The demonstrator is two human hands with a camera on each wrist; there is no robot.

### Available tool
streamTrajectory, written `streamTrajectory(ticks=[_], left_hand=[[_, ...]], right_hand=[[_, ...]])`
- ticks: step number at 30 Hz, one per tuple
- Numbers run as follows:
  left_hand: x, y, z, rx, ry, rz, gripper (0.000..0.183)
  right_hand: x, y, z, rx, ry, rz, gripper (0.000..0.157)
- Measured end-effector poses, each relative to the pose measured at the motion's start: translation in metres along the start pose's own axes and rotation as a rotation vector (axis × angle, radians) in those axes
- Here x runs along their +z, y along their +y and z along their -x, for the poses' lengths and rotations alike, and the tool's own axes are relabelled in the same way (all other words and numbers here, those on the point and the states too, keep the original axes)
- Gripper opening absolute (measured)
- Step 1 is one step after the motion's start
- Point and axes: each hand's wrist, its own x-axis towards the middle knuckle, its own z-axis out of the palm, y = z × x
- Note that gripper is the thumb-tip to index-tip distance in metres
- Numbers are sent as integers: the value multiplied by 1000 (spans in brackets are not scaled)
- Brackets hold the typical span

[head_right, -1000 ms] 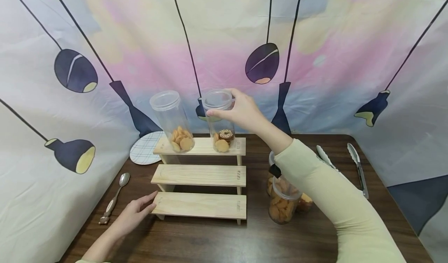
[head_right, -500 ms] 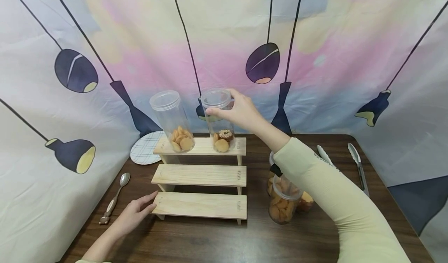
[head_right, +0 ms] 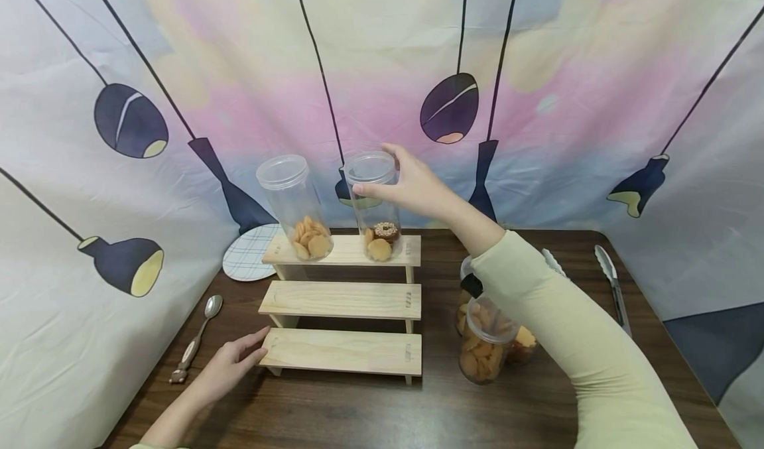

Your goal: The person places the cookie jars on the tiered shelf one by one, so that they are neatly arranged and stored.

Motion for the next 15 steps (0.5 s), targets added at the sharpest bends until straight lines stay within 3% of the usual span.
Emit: streamTrajectory(ticks=[9, 15], left_hand=[[-1, 2, -1, -6, -2, -12, 45], [0, 1, -1, -11, 2, -12, 45]], right_hand=[[-15, 0, 1, -34, 5, -6, 91], [-34, -9, 14, -1, 12, -18, 82]])
